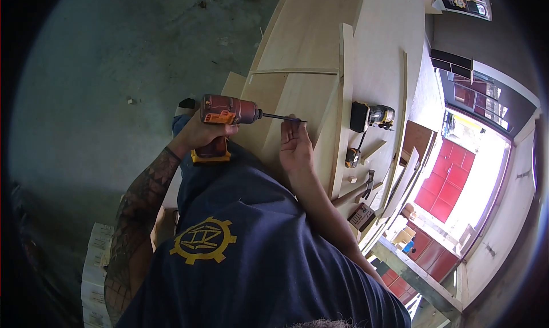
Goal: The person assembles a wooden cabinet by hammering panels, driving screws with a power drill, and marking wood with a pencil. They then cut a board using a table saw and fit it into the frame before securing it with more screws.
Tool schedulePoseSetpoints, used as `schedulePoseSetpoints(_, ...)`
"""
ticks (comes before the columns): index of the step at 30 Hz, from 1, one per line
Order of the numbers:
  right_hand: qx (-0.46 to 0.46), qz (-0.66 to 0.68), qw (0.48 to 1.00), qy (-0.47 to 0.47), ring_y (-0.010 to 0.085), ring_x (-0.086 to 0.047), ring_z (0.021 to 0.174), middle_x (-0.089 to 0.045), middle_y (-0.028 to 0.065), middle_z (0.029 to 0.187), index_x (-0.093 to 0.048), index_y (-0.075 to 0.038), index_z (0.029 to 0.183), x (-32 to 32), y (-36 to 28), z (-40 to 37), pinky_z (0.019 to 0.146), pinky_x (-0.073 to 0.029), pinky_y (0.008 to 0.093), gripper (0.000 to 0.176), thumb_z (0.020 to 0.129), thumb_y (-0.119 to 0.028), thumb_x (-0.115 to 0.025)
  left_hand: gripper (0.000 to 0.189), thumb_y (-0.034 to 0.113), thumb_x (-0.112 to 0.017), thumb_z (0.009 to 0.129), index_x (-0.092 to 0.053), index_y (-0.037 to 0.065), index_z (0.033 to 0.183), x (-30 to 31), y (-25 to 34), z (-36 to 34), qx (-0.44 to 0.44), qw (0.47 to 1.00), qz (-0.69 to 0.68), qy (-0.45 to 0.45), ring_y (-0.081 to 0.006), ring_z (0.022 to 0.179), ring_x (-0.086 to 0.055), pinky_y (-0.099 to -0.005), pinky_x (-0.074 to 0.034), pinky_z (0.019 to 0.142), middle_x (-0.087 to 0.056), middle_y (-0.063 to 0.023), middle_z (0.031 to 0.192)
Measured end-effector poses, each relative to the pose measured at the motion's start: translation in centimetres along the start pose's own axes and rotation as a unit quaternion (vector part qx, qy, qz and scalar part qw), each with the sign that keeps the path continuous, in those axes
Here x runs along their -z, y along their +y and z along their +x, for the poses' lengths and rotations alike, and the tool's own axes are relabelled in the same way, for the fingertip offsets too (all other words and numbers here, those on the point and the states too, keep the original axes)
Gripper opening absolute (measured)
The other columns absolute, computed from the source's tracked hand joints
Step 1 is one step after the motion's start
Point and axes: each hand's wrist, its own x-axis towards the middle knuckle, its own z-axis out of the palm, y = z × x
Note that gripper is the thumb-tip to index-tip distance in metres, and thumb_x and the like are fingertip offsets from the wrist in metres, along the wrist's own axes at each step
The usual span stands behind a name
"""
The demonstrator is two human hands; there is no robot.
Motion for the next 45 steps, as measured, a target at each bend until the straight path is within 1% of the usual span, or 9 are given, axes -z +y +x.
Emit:
schedulePoseSetpoints(4, -0.065, 0.004, 0.996, 0.053, 0.0349, -0.052, 0.136, -0.051, 0.0205, 0.147, -0.044, -0.001, 0.145, 0.5, 1.2, -1.8, 0.116, -0.044, 0.0531, 0.051, 0.112, -0.039, -0.042, 0.027, 0.018, -0.080, 0.087, -0.067, 0.005, 0.106, 0.0, -1.0, 1.3, 0.025, 0.999, -0.017, -0.027, -0.0081, 0.075, -0.064, -0.0262, -0.055, 0.067, -0.067, 0.0012, 0.085)
schedulePoseSetpoints(6, -0.107, -0.018, 0.973, 0.202, 0.0384, -0.047, 0.141, -0.041, 0.0209, 0.157, -0.034, 0.001, 0.153, 2.6, 1.8, -1.0, 0.122, -0.034, 0.0568, 0.060, 0.112, -0.043, -0.032, 0.026, 0.019, -0.080, 0.088, -0.067, 0.006, 0.106, -0.2, -1.2, 1.8, 0.060, 0.997, -0.028, -0.049, -0.0080, 0.072, -0.063, -0.0259, -0.054, 0.065, -0.066, 0.0015, 0.084)
schedulePoseSetpoints(8, -0.086, -0.061, 0.972, 0.209, 0.0376, -0.047, 0.142, -0.042, 0.0202, 0.157, -0.034, 0.000, 0.154, 3.9, 2.2, -0.4, 0.122, -0.032, 0.0549, 0.061, 0.112, -0.043, -0.029, 0.014, 0.017, -0.075, 0.092, -0.069, 0.005, 0.098, -0.6, -1.3, 2.2, 0.082, 0.994, -0.050, -0.053, -0.0078, 0.066, -0.062, -0.0253, -0.052, 0.060, -0.065, 0.0018, 0.078)
schedulePoseSetpoints(15, -0.014, -0.240, 0.949, 0.205, 0.0320, -0.052, 0.138, -0.057, 0.0187, 0.147, -0.041, 0.000, 0.151, 6.1, 3.5, 0.6, 0.121, -0.027, 0.0487, 0.063, 0.112, -0.046, -0.024, 0.023, 0.015, -0.078, 0.089, -0.068, 0.005, 0.107, -1.1, -2.8, 3.1, 0.066, 0.995, -0.047, -0.060, -0.0078, 0.072, -0.063, -0.0258, -0.054, 0.061, -0.067, 0.0009, 0.087)
schedulePoseSetpoints(24, 0.051, -0.261, 0.942, 0.205, 0.0361, -0.062, 0.124, -0.062, 0.0268, 0.134, -0.048, 0.012, 0.138, 6.9, 3.7, 0.7, 0.112, -0.046, 0.0430, 0.057, 0.113, -0.039, -0.037, 0.028, 0.013, -0.079, 0.088, -0.068, 0.005, 0.112, -0.8, -4.3, 3.3, 0.083, 0.991, -0.063, -0.079, -0.0091, 0.089, -0.067, -0.0276, -0.056, 0.079, -0.071, -0.0007, 0.100)
schedulePoseSetpoints(32, 0.022, -0.266, 0.940, 0.211, 0.0341, -0.060, 0.127, -0.062, 0.0248, 0.139, -0.046, 0.009, 0.144, 6.5, 3.4, 0.3, 0.116, -0.041, 0.0425, 0.061, 0.113, -0.042, -0.031, 0.033, 0.010, -0.078, 0.088, -0.067, 0.003, 0.119, -1.0, -4.7, 3.5, 0.094, 0.989, -0.078, -0.083, -0.0129, 0.102, -0.069, -0.0305, -0.057, 0.092, -0.073, -0.0046, 0.109)
schedulePoseSetpoints(39, 0.026, -0.266, 0.934, 0.238, 0.0343, -0.058, 0.132, -0.060, 0.0256, 0.141, -0.044, 0.010, 0.145, 5.6, 3.3, 0.0, 0.118, -0.040, 0.0411, 0.063, 0.114, -0.042, -0.025, 0.027, 0.014, -0.078, 0.089, -0.068, 0.005, 0.113, -1.4, -3.2, 3.1, 0.081, 0.990, -0.067, -0.096, -0.0104, 0.097, -0.066, -0.0298, -0.055, 0.088, -0.070, -0.0007, 0.102)
schedulePoseSetpoints(41, 0.028, -0.264, 0.934, 0.241, 0.0344, -0.057, 0.133, -0.060, 0.0258, 0.141, -0.044, 0.011, 0.145, 5.4, 3.4, -0.1, 0.118, -0.040, 0.0408, 0.063, 0.115, -0.041, -0.024, 0.033, 0.017, -0.079, 0.088, -0.066, 0.004, 0.115, -1.5, -2.9, 3.3, 0.028, 0.994, -0.033, -0.098, -0.0105, 0.093, -0.063, -0.0293, -0.053, 0.081, -0.068, -0.0010, 0.104)
schedulePoseSetpoints(45, 0.041, -0.264, 0.934, 0.235, 0.0343, -0.058, 0.132, -0.059, 0.0262, 0.141, -0.044, 0.011, 0.144, 5.7, 3.4, 0.0, 0.117, -0.041, 0.0405, 0.063, 0.115, -0.041, -0.023, 0.034, 0.018, -0.079, 0.089, -0.066, 0.004, 0.117, -1.4, -2.4, 3.6, 0.034, 0.994, 0.000, -0.104, -0.0126, 0.099, -0.063, -0.0314, -0.053, 0.089, -0.068, -0.0019, 0.107)
